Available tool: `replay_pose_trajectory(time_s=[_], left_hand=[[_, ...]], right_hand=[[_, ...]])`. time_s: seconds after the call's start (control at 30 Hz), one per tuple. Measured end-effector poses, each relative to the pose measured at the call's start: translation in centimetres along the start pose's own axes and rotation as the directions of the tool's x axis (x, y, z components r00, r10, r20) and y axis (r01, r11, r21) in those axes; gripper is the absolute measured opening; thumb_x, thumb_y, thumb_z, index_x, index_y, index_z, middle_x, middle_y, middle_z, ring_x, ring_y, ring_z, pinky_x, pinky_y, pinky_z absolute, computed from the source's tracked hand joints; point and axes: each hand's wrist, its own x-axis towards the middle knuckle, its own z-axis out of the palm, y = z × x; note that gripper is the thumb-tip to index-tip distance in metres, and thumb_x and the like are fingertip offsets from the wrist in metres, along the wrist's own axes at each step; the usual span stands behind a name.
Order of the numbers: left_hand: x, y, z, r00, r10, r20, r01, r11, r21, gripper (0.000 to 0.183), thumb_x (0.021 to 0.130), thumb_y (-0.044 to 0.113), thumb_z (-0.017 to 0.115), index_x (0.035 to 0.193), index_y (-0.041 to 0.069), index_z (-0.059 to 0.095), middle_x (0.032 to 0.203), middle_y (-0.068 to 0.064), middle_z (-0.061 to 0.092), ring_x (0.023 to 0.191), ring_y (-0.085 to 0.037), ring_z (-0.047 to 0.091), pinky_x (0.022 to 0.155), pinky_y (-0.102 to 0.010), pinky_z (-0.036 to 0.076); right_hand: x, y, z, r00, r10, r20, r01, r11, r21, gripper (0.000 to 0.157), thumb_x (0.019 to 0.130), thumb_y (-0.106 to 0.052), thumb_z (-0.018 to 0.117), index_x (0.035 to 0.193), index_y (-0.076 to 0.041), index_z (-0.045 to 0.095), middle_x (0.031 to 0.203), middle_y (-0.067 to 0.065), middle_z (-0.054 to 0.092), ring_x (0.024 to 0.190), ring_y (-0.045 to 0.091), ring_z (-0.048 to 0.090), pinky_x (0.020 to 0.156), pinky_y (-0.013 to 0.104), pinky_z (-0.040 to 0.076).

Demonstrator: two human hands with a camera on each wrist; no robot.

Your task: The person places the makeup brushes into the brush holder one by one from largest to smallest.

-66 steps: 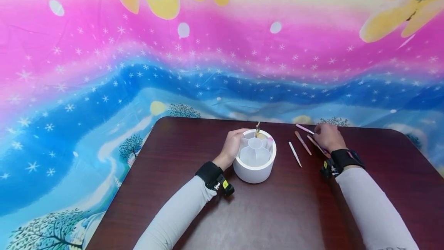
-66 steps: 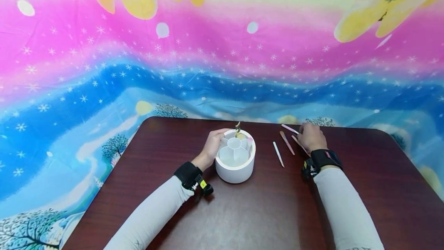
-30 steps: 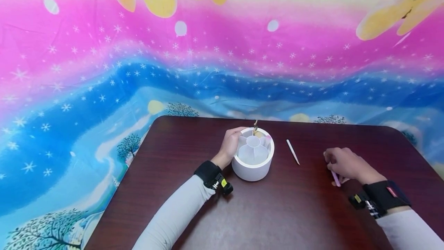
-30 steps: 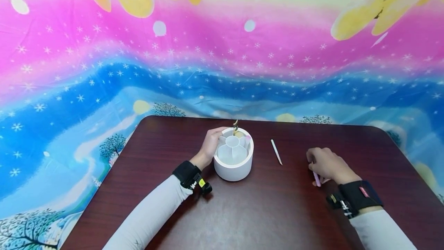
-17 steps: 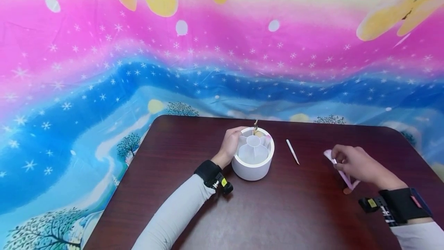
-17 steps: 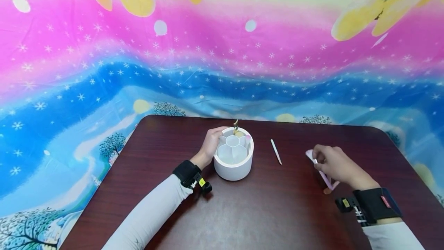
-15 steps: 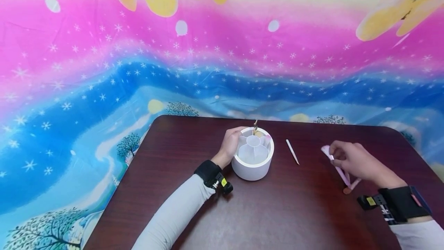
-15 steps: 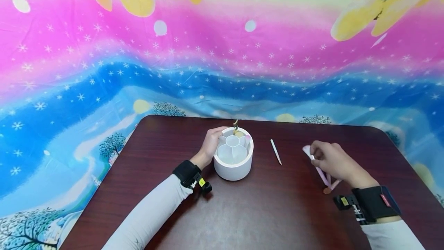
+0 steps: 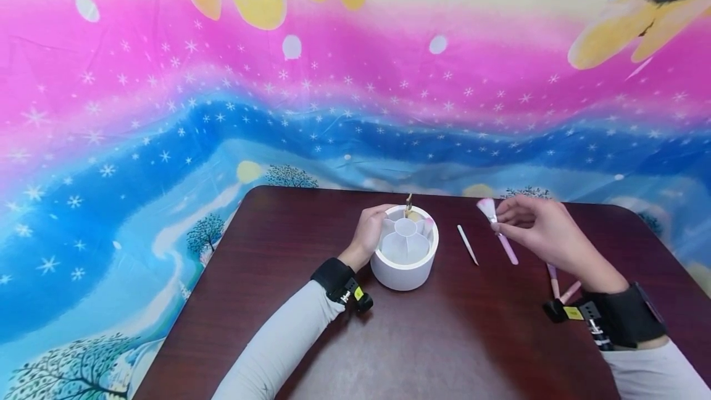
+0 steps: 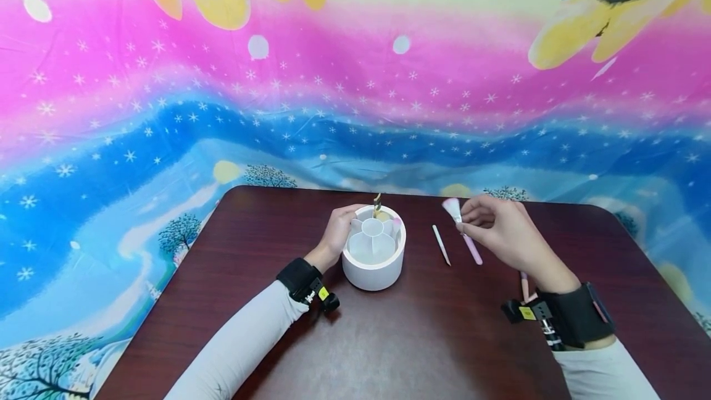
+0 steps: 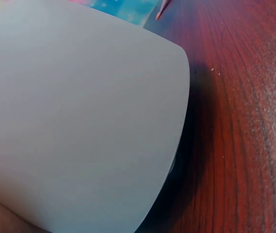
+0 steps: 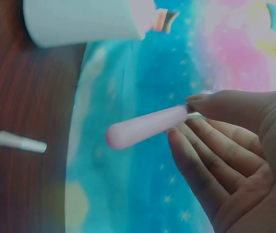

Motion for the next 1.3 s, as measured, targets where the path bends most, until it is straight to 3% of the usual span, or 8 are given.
replay_pose_trajectory(time_s=[0.27, 0.67, 0.97, 1.1, 1.3], left_hand=[[-0.1, -0.3, -0.1, 1.000, 0.004, 0.007, -0.004, 1.000, -0.009, 0.049, 0.096, 0.006, 0.033, 0.131, 0.000, 0.068, 0.131, -0.014, 0.068, 0.124, -0.026, 0.063, 0.107, -0.041, 0.049], [-0.1, -0.2, 0.0, 1.000, 0.019, -0.001, -0.019, 0.999, -0.027, 0.049, 0.095, 0.004, 0.035, 0.130, -0.002, 0.068, 0.129, -0.016, 0.069, 0.122, -0.028, 0.064, 0.106, -0.041, 0.050], [0.1, 0.0, 0.0, 0.999, 0.037, -0.010, -0.036, 0.999, 0.008, 0.048, 0.094, 0.005, 0.036, 0.128, -0.002, 0.069, 0.128, -0.015, 0.070, 0.120, -0.027, 0.065, 0.105, -0.041, 0.051], [0.2, -0.1, 0.0, 0.999, 0.029, -0.015, -0.029, 0.999, 0.017, 0.048, 0.095, 0.005, 0.035, 0.128, -0.002, 0.070, 0.128, -0.014, 0.070, 0.120, -0.026, 0.065, 0.104, -0.041, 0.051], [0.2, -0.2, 0.0, 1.000, 0.027, -0.015, -0.026, 0.999, 0.019, 0.049, 0.096, 0.006, 0.035, 0.129, 0.000, 0.070, 0.129, -0.013, 0.070, 0.121, -0.026, 0.064, 0.105, -0.042, 0.050]], right_hand=[[1.5, -2.6, 0.9, 1.000, -0.002, 0.003, 0.001, 0.988, 0.156, 0.023, 0.090, -0.012, 0.080, 0.111, -0.006, 0.074, 0.096, 0.006, 0.077, 0.084, 0.004, 0.071, 0.074, 0.012, 0.054], [3.1, -5.2, 2.8, 0.999, -0.046, -0.015, 0.048, 0.936, 0.350, 0.018, 0.092, -0.011, 0.077, 0.108, -0.007, 0.070, 0.093, 0.006, 0.077, 0.083, 0.016, 0.076, 0.077, 0.018, 0.057], [3.5, -5.1, 5.6, 0.994, -0.095, -0.048, 0.106, 0.938, 0.330, 0.014, 0.092, -0.005, 0.075, 0.104, -0.006, 0.069, 0.096, 0.006, 0.072, 0.083, 0.015, 0.075, 0.074, 0.019, 0.059], [3.3, -5.0, 6.5, 0.995, -0.103, 0.000, 0.097, 0.939, 0.330, 0.014, 0.092, -0.007, 0.075, 0.105, -0.008, 0.071, 0.096, 0.003, 0.075, 0.087, 0.018, 0.075, 0.077, 0.021, 0.059], [2.9, -4.7, 6.5, 0.993, -0.110, 0.050, 0.093, 0.958, 0.273, 0.009, 0.094, -0.010, 0.074, 0.103, -0.011, 0.073, 0.097, -0.001, 0.075, 0.089, 0.012, 0.073, 0.078, 0.022, 0.059]])
